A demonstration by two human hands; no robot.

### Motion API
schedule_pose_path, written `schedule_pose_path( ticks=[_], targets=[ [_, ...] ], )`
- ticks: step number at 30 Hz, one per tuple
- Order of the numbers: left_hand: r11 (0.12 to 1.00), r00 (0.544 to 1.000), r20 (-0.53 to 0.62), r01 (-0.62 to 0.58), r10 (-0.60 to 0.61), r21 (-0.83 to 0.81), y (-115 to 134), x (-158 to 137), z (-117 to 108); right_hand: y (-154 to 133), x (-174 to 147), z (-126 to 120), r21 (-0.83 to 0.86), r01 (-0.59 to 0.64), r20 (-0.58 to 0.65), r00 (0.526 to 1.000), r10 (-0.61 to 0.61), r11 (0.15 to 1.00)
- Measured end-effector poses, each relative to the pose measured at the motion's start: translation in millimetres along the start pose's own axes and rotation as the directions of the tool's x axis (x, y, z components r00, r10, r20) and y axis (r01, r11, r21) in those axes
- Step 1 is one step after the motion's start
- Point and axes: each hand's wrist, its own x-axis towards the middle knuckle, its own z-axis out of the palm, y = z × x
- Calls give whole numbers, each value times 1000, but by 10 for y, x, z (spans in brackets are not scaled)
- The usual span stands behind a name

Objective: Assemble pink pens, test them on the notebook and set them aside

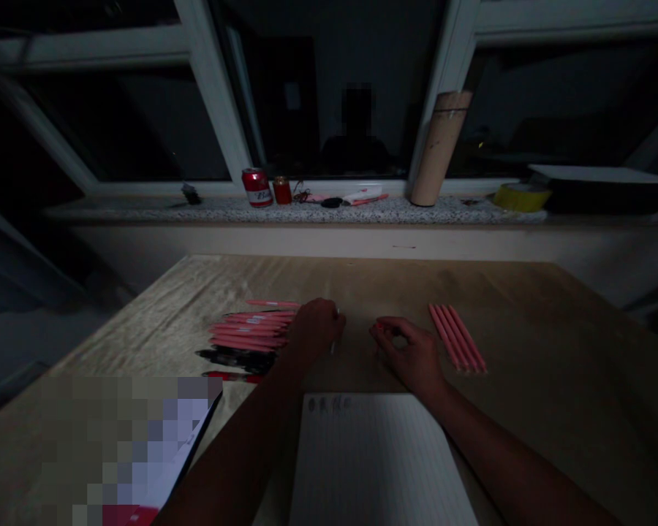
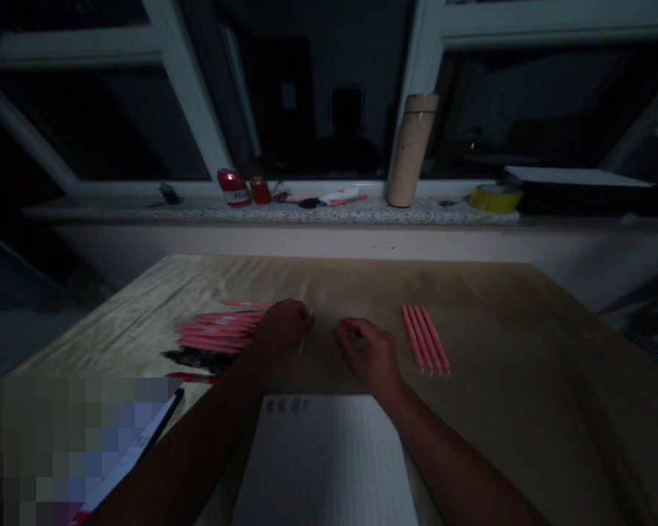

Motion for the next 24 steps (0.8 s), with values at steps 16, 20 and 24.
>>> schedule_pose_path(
  ticks=[16, 20, 24],
  targets=[
    [855, 943, 2, -302, 334, -423, 349, -151, -327, 11, -16, -3, -39, 7, 116, 993, -3, 999],
    [854, 946, -15, -300, 324, -424, 312, -129, -271, 29, -17, 6, -37, -13, 163, 986, 19, 999],
    [851, 954, -82, -296, 290, -434, 269, -102, -235, 38, -17, 17, -60, -38, 207, 977, 49, 997]
  ],
)
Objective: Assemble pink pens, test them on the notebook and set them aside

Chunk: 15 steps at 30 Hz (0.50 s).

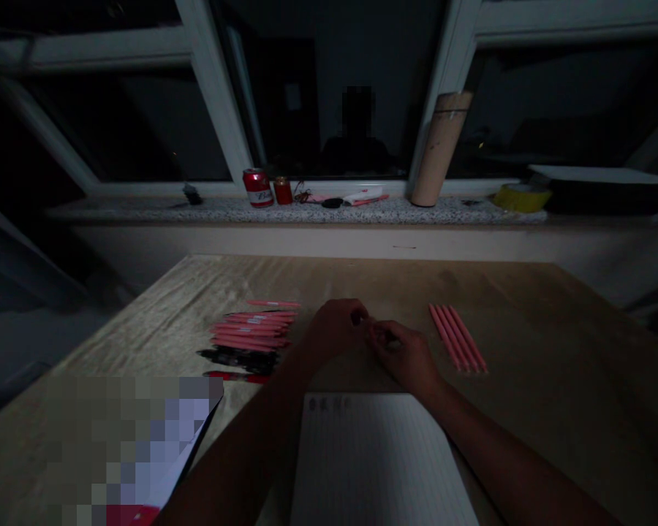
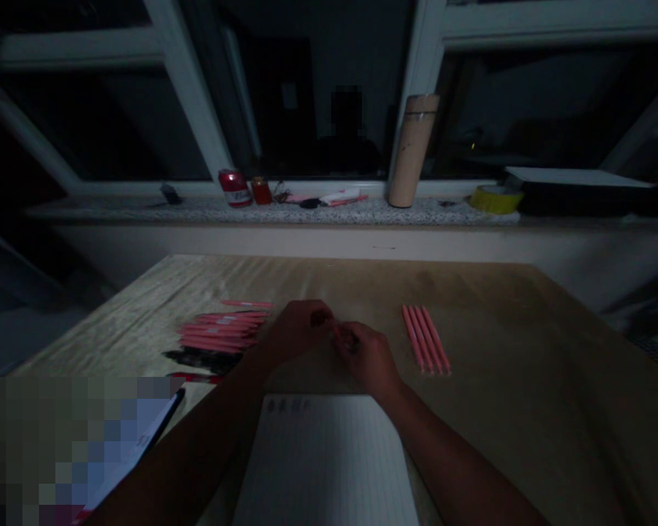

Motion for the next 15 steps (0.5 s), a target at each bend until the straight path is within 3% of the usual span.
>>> schedule_pose_path(
  ticks=[11, 15],
  targets=[
    [968, 976, -126, 152, -179, -198, -41, 35, 12, 20, 7, -3, 2, -18, -42, 999, 18, 1000],
    [927, 964, -107, 199, -243, -317, -78, 47, 59, 9, 5, -26, -2, 1, -84, 996, -1, 1000]
  ],
)
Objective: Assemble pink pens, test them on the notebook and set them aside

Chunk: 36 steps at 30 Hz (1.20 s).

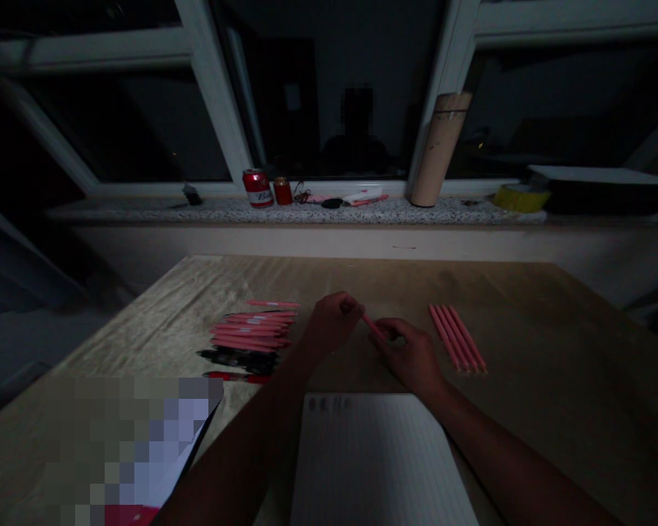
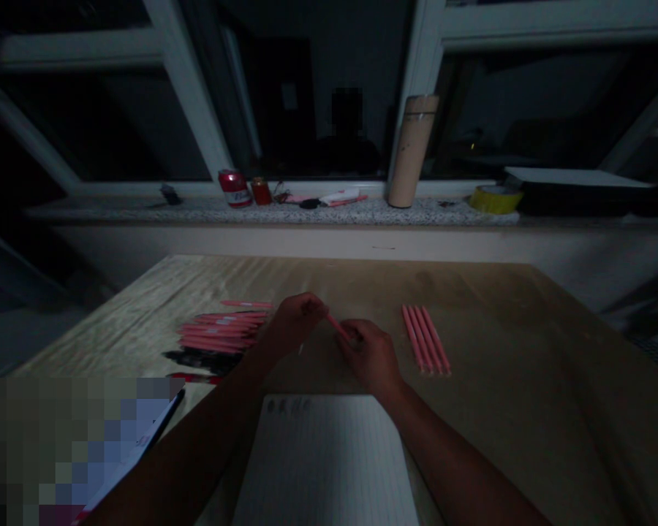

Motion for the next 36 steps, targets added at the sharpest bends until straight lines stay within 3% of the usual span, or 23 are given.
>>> schedule_pose_path(
  ticks=[6, 11, 16, 23, 28, 36],
  targets=[
    [950, 981, 76, 190, -176, -250, -28, -19, 79, 5, 0, -25, 8, 12, -108, 994, -11, 1000],
    [884, 962, 132, 271, -238, -382, -9, -41, 164, -29, 7, -43, 11, 4, -154, 988, -2, 1000],
    [662, 904, 251, 424, -345, -618, -28, -58, 303, -59, 10, -48, 22, 2, -179, 984, 2, 1000],
    [593, 891, 377, 451, -254, -667, -61, -105, 371, -60, 7, -56, 18, -16, -191, 981, 19, 1000],
    [447, 849, 459, 528, -261, -722, -129, -111, 431, -30, 0, -49, 20, -17, -195, 981, 21, 1000],
    [319, 786, 511, 612, -348, -724, -52, -120, 405, -34, -1, -46, 20, -14, -173, 985, 18, 1000]
  ],
)
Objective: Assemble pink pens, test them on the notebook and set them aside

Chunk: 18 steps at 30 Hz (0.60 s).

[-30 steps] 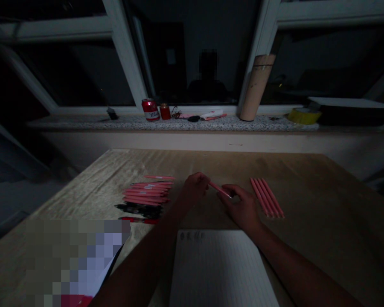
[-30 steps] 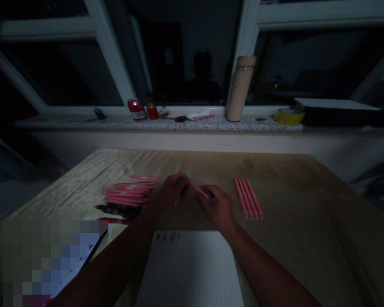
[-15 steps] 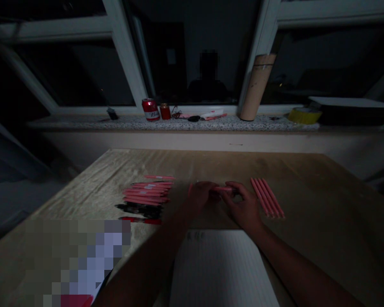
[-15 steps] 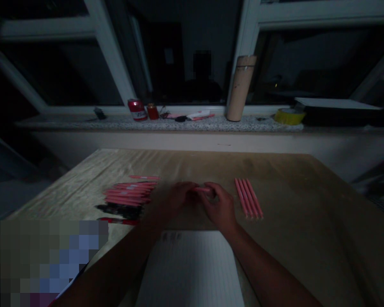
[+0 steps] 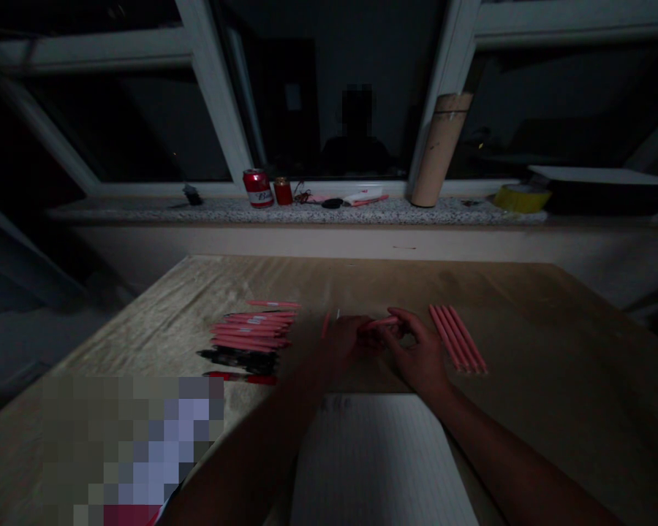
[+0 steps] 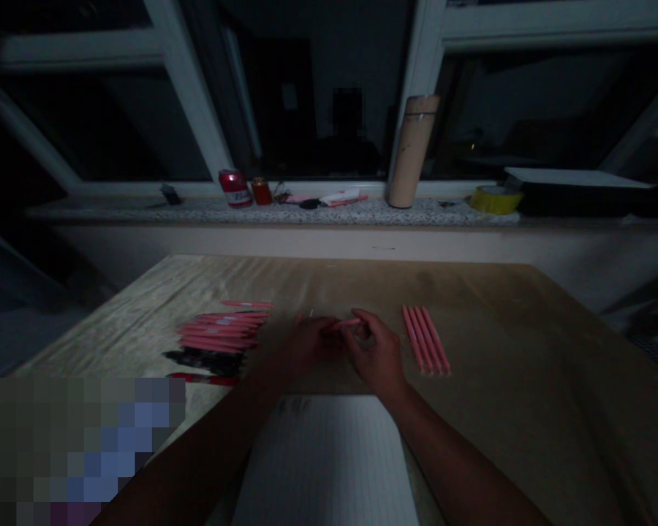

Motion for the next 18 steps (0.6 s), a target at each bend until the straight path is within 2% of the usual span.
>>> schedule_pose_path(
  ticks=[10, 18],
  targets=[
    [999, 999, 43, -29, 28, 34, 153, -75, -21, 37, -6, -2, 6, 16, -41, 999, -16, 1000],
    [1000, 1000, 23, -15, 14, 25, 152, -50, -66, 40, -14, -4, 23, 21, -72, 997, -19, 1000]
  ],
)
